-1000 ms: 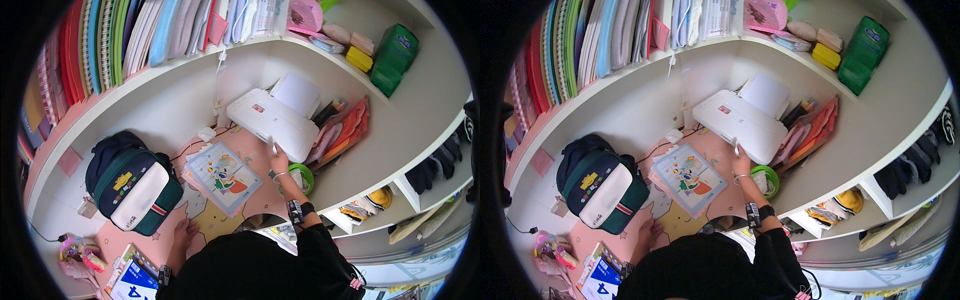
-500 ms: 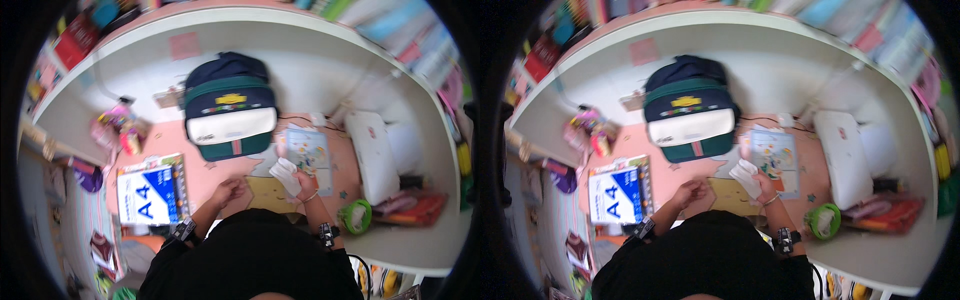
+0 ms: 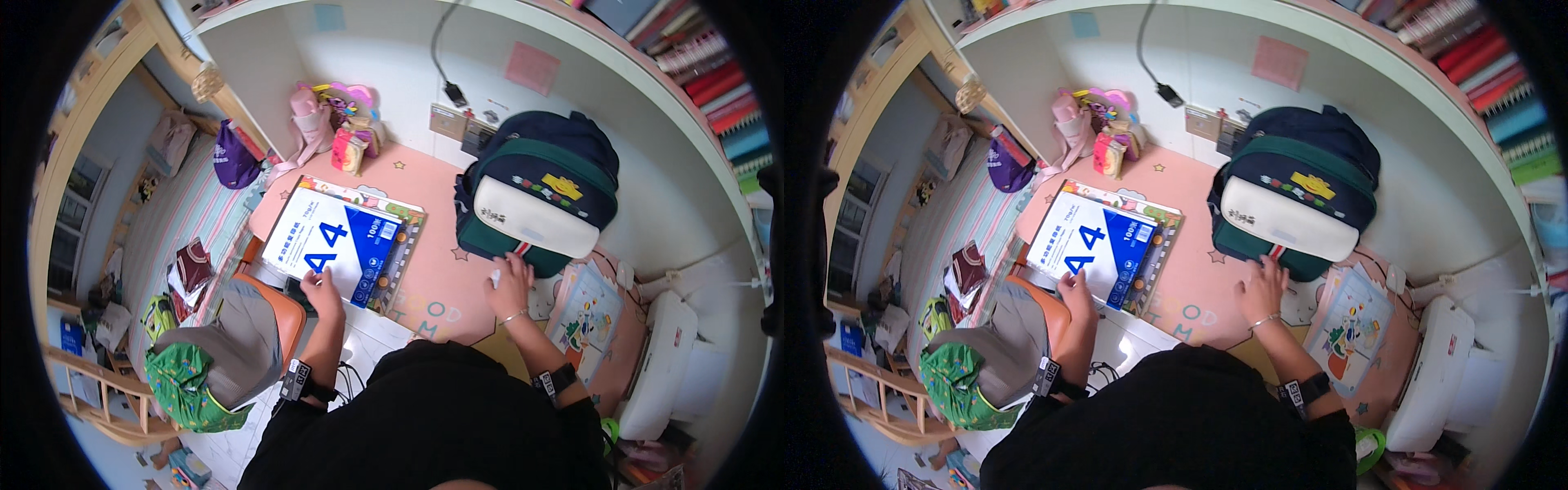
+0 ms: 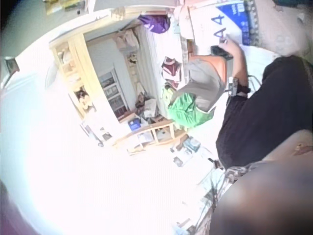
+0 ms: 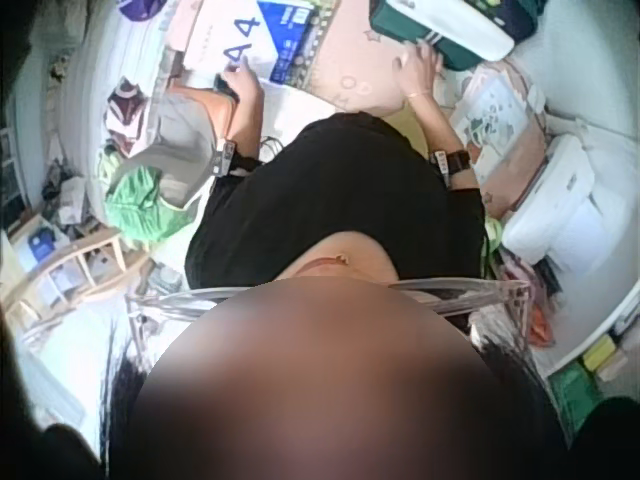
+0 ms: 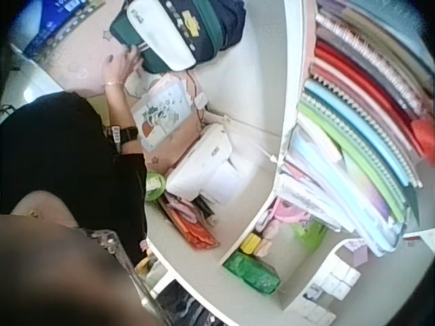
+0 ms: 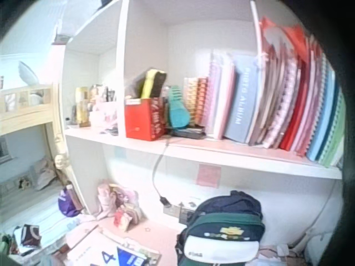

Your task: The person organizes stationery items at a desk. They place a ream of A4 paper on the desk, retrieve a plastic sleeve from a shelf, and arrange several items including a backpack and a pink box on the desk and in a lower shelf.

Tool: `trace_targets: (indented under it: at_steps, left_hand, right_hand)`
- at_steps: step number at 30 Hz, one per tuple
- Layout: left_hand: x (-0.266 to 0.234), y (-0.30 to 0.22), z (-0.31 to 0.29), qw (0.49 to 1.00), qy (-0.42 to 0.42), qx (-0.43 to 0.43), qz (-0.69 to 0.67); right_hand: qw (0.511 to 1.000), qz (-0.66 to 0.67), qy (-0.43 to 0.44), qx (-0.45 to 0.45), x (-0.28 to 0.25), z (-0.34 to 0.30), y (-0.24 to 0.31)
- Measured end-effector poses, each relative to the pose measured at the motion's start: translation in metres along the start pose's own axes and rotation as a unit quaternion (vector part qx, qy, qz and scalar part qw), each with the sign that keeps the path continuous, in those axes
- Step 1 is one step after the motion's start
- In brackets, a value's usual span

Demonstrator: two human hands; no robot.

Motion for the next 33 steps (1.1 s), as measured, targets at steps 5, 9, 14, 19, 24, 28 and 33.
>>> trace_targets:
  at_steps: [5, 9, 14, 19, 24, 28, 33]
  left_hand:
    - [-0.024, 0.034, 0.036, 0.956, 0.082, -0.265, -0.095]
    - [-0.020, 0.040, 0.037, 0.910, 0.148, -0.326, -0.209]
    - [-0.025, 0.038, 0.032, 0.903, 0.179, -0.319, -0.225]
    - [-0.030, 0.040, 0.034, 0.883, 0.196, -0.320, -0.280]
    - [-0.026, 0.051, 0.041, 0.874, 0.210, -0.321, -0.298]
    - [-0.015, 0.057, 0.049, 0.887, 0.223, -0.262, -0.307]
    - [-0.023, 0.063, 0.060, 0.911, 0.206, -0.235, -0.269]
  right_hand:
    - [0.953, 0.227, 0.200, 0.015, 0.051, 0.076, 0.056]
    - [0.941, 0.233, 0.240, -0.056, 0.118, 0.136, 0.087]
    - [0.918, 0.089, 0.384, 0.050, 0.190, 0.185, 0.093]
    - [0.907, 0.038, 0.415, 0.067, 0.206, 0.189, 0.093]
    - [0.899, 0.001, 0.436, 0.034, 0.194, 0.166, 0.099]
    - [0.882, 0.037, 0.470, 0.015, 0.187, 0.153, 0.088]
    - [0.863, 0.225, 0.449, 0.045, 0.182, 0.126, 0.059]
Point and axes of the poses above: each hand's wrist, its own z-axis towards the middle knuckle, its own x-axis out of the palm, y = z × x, the point moved 1 cm from there along z, towards the middle knuckle, and after that the axes turned 14 degrees about z, right-handed, at the moved point
